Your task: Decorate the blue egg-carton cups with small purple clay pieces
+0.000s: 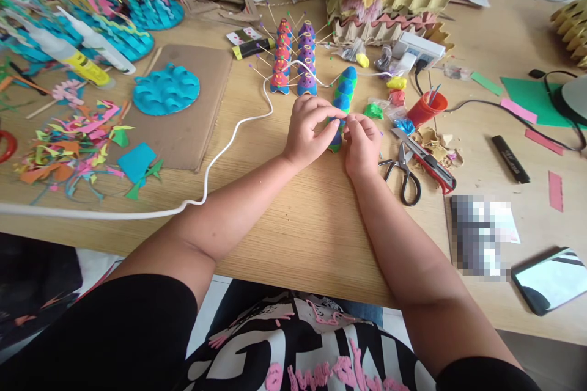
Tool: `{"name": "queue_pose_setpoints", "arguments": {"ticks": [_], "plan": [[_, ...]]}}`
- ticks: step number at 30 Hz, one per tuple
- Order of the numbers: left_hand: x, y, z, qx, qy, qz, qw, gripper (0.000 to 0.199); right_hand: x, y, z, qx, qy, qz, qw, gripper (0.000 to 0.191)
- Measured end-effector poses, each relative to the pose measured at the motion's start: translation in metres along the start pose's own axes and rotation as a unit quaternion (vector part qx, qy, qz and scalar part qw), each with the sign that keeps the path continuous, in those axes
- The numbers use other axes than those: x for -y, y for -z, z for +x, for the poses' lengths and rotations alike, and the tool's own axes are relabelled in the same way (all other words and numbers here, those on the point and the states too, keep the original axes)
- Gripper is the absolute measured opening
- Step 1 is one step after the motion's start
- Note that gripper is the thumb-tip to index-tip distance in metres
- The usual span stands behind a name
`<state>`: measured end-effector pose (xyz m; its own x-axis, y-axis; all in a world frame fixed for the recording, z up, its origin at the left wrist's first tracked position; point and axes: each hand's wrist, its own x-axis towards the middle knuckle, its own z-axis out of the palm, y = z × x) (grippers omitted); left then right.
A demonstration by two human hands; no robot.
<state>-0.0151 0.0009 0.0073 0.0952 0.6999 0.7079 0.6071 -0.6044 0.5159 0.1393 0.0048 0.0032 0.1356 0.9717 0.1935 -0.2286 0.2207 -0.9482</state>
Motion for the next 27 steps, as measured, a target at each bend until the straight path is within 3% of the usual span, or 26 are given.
{"name": "queue_pose_setpoints", "arguments": {"ticks": [6,27], "plan": [[-0.0011,0.0014,0.001,0.021,0.026,-0.01,0.999,0.032,0.0062,-0.0026,-0.0027,0.007,-0.01,0.015,1.0,0.05],[-0.0012,-0.0008,0.0008,0.001,0.03,-0.007,1.0,0.022,0.0083,-0.0034,-0.0047,0.019,-0.016,0.012,1.0,0.045]]}}
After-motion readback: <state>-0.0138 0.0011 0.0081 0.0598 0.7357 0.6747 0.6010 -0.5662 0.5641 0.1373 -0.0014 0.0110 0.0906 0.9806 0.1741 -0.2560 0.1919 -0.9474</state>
